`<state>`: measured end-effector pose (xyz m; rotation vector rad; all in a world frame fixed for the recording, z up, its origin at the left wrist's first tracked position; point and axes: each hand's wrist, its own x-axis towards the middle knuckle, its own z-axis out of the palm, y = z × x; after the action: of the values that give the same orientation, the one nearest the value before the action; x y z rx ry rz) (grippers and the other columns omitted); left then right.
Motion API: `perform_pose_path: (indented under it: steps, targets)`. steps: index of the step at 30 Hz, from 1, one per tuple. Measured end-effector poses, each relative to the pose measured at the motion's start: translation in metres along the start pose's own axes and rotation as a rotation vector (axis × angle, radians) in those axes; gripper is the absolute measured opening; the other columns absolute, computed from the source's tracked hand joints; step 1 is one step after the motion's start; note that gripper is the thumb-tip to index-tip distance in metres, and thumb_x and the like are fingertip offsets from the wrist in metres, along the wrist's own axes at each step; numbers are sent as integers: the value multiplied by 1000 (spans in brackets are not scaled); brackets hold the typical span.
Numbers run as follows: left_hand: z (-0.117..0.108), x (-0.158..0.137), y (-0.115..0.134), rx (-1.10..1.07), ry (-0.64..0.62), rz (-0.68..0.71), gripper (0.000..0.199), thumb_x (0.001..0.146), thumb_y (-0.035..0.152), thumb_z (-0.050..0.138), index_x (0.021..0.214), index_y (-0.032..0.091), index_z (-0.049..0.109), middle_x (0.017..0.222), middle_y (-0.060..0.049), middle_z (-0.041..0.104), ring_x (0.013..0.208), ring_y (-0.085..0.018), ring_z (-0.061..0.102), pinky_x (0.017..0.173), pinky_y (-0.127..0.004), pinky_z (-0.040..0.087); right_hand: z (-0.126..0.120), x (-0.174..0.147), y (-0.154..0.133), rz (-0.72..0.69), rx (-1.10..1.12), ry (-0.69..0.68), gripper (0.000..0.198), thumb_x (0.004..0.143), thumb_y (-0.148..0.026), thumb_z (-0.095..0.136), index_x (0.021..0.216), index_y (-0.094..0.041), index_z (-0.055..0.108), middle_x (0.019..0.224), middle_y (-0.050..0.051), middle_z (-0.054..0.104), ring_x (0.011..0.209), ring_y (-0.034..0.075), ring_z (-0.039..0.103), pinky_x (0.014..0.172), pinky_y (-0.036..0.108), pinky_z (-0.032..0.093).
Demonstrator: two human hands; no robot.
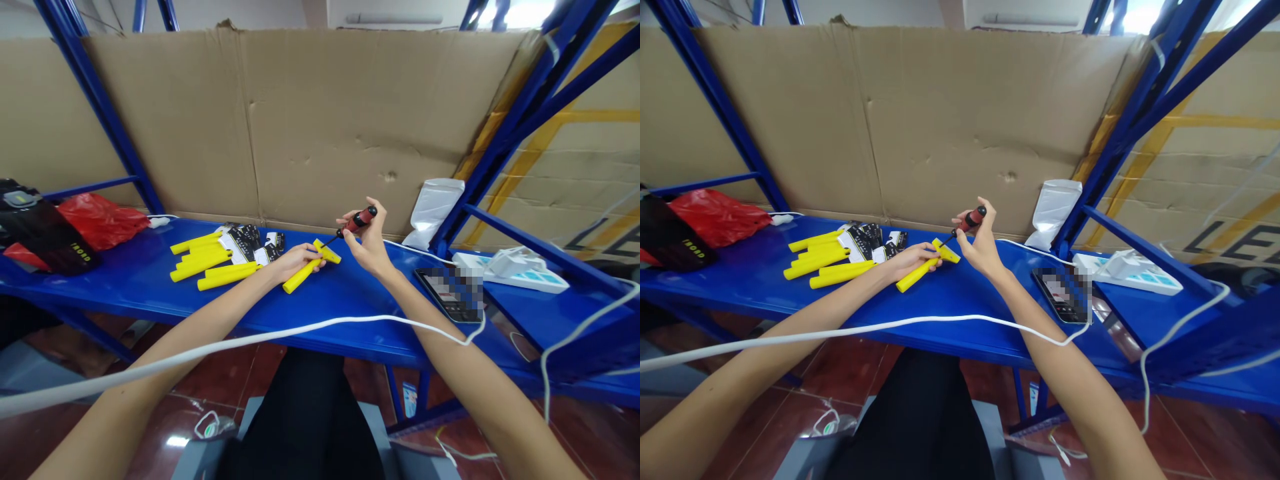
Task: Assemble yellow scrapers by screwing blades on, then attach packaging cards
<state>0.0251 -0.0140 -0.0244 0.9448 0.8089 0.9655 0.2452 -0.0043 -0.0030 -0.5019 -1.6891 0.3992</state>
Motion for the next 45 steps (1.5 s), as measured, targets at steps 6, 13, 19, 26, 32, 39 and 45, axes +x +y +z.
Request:
perform_pose_path:
  steps: [6,13,19,26,32,39,45]
  targets:
    - [1,0,0,11,-6,-15,26,94,-7,70,99,16,58,93,-18,78,75,-23,79,60,-27,52,-2,0,1,-5,-130,137,95,92,-77,82,160,-33,34,105,7,71,94,33,79,98,67,70]
    - [2,-2,1,0,14,-19,26,95,-8,66,99,16,57,96,-20,79,74,-22,78,57,-26,50,-6,2,1,-45,-59,20,93,100,-74,74,168,-36,23,138,14,65,115,32,80,110,62,69]
    - [1,-1,0,8,-13,-31,27,92,-7,72,100,16,59,95,-18,78,76,-23,78,57,-26,51,-9,2,5,-5,-139,94,99,95,-79,77,169,-36,29,116,10,74,98,35,81,98,69,71]
    - [0,0,0,9,-7,-23,24,96,-6,68,97,16,59,94,-18,78,75,-21,77,58,-25,52,-9,2,3,4,-44,-16,98,100,-75,73,172,-38,17,146,16,67,120,32,79,111,59,68]
    - [-2,1,0,-3,-22,-17,29,94,-7,70,100,18,55,100,-20,79,77,-23,78,59,-27,52,-8,1,-1,6,-131,78,87,93,-75,82,157,-34,38,109,7,73,101,33,81,100,64,71]
    - [-3,3,0,8,-2,-16,30,92,-6,71,102,18,54,97,-18,78,77,-23,77,61,-27,52,-6,2,-4,54,-24,1,87,96,-78,76,159,-37,31,131,11,73,111,32,82,106,61,70]
    - [-2,0,-1,21,-31,-6,33,93,-5,71,104,20,51,100,-18,78,76,-23,78,61,-27,51,-7,2,-4,3,-66,43,84,97,-73,78,158,-35,33,126,11,72,114,32,80,108,62,68]
